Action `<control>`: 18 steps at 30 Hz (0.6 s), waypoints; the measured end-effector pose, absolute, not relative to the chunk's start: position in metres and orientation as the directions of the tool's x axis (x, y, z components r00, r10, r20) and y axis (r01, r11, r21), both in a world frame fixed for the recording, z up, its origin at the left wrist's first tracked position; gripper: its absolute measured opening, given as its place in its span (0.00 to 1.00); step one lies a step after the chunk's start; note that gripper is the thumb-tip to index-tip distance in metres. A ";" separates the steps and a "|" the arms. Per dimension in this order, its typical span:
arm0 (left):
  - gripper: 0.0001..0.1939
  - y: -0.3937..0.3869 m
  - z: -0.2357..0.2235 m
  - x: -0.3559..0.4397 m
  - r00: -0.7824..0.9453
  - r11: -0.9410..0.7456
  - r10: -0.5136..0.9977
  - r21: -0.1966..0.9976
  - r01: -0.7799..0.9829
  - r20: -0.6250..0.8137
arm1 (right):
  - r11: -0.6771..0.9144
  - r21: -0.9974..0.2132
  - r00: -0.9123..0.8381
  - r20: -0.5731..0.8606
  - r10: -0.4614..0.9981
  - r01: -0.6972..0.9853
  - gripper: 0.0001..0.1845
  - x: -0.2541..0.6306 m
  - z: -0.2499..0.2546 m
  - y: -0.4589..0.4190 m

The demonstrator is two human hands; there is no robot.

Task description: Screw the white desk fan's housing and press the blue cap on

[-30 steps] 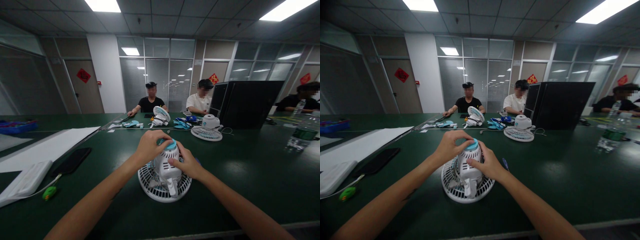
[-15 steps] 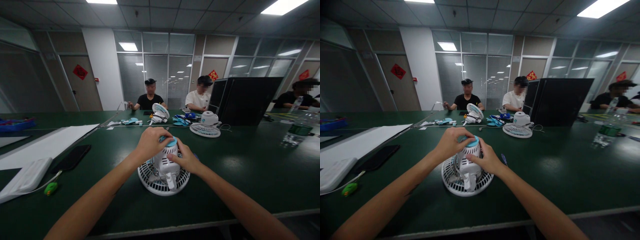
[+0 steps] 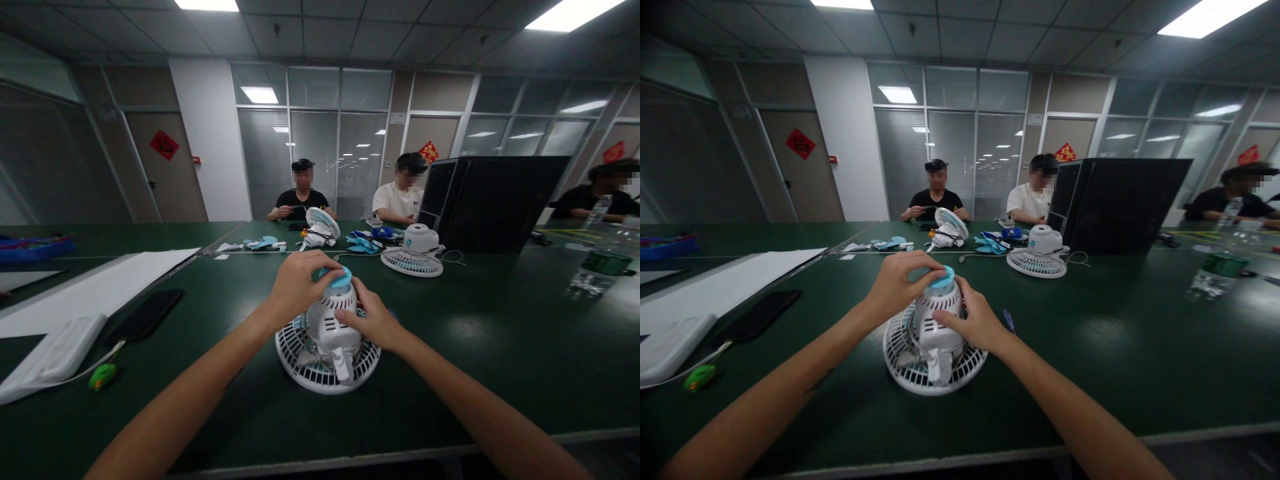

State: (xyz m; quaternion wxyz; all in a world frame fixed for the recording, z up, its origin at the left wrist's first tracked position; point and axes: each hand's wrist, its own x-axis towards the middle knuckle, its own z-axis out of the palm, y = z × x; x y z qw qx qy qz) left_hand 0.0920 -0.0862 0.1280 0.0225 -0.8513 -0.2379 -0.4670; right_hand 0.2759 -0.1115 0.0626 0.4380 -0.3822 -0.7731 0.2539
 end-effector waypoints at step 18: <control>0.05 -0.090 0.132 0.089 0.510 -0.808 0.475 0.125 0.576 0.717 | 0.570 -0.763 -0.343 0.471 0.813 0.305 0.36 0.275 0.063 -0.112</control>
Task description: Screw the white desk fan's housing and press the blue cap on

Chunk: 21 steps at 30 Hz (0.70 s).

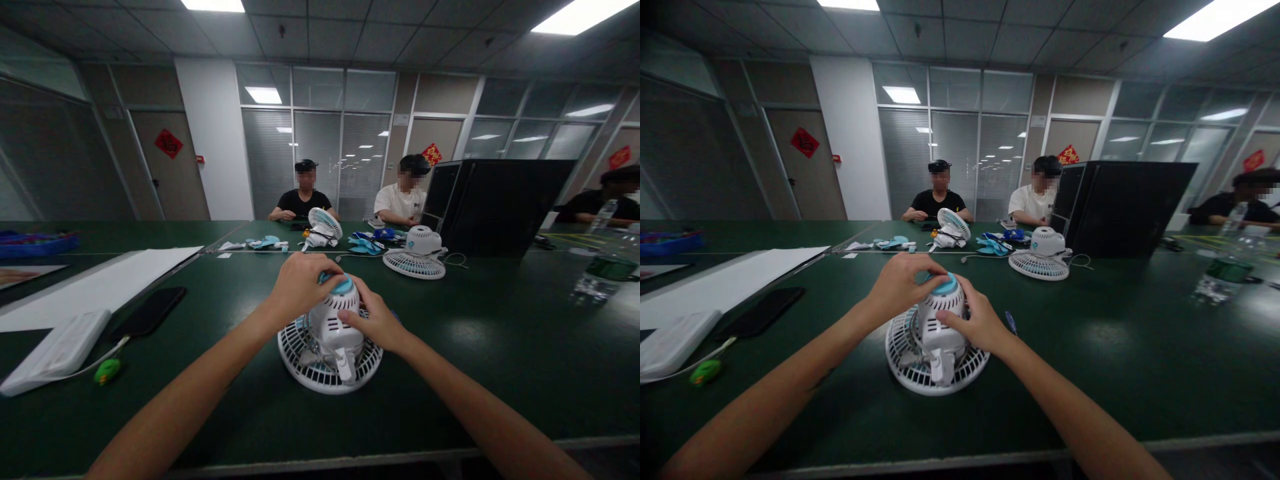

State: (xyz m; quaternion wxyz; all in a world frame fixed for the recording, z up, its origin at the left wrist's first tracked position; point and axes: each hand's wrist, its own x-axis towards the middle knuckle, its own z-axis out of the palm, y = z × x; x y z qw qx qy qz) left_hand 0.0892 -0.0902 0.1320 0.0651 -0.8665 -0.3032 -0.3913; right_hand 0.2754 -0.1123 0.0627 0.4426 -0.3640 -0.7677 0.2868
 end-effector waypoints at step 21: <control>0.06 -0.097 0.132 0.093 0.516 -0.794 0.479 0.100 0.599 0.711 | 0.560 -0.764 -0.341 0.459 0.820 0.320 0.37 0.276 0.063 -0.112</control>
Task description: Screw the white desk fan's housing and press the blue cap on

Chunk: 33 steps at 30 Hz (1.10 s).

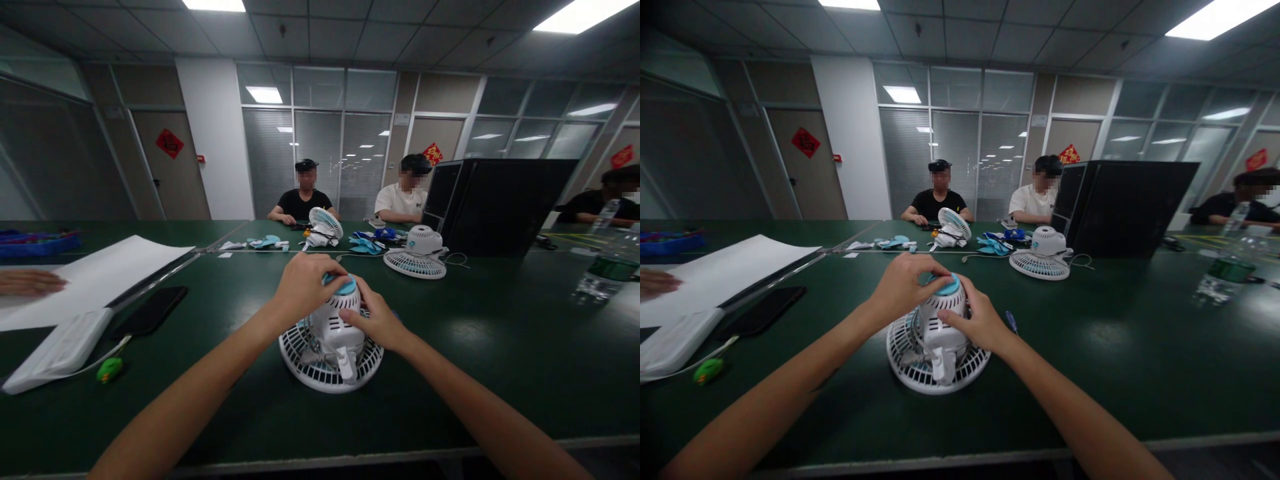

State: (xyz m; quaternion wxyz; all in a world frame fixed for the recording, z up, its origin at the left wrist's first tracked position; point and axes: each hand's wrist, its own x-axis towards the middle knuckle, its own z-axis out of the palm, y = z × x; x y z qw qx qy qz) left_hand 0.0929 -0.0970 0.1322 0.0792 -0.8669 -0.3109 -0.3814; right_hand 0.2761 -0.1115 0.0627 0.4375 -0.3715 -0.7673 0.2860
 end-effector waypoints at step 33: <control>0.03 -0.091 0.137 0.091 0.550 -0.809 0.519 0.169 0.563 0.654 | 0.566 -0.771 -0.339 0.469 0.815 0.292 0.35 0.275 0.061 -0.111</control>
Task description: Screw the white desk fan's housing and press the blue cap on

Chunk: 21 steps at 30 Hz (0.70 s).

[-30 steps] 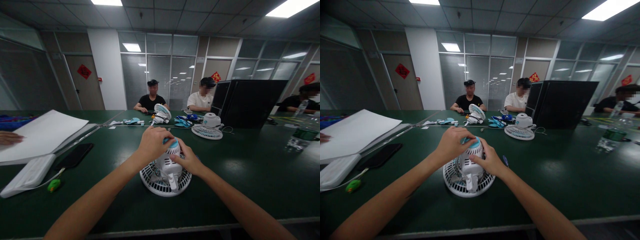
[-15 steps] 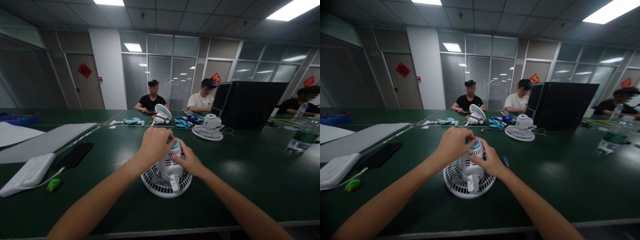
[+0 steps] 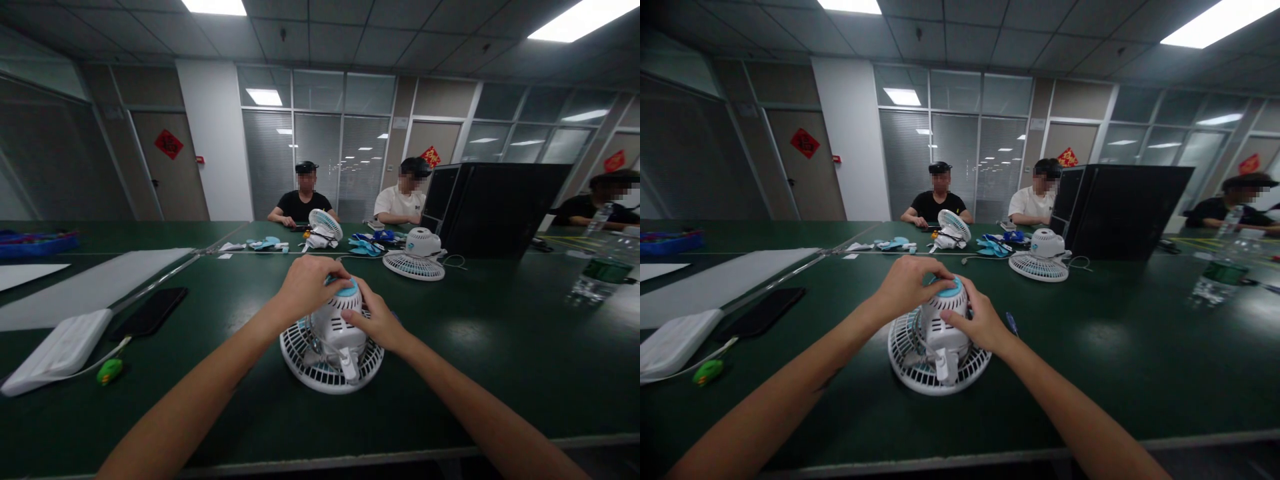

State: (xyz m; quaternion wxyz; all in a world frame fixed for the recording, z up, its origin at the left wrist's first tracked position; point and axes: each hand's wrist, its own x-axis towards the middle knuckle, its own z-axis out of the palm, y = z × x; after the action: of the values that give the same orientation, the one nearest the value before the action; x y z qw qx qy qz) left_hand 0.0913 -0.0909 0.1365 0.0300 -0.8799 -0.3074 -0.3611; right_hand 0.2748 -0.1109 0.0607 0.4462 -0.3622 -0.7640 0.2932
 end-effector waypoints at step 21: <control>0.38 -0.090 0.136 0.091 0.488 -0.739 0.661 0.381 0.556 0.570 | 0.539 -0.789 -0.347 0.437 0.830 0.296 0.39 0.275 0.062 -0.111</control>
State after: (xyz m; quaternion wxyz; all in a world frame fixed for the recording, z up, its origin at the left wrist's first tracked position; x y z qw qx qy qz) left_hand 0.0912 -0.0904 0.1363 -0.0728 -0.8595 -0.3538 -0.3617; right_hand 0.2754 -0.1113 0.0618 0.4356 -0.3697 -0.7614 0.3063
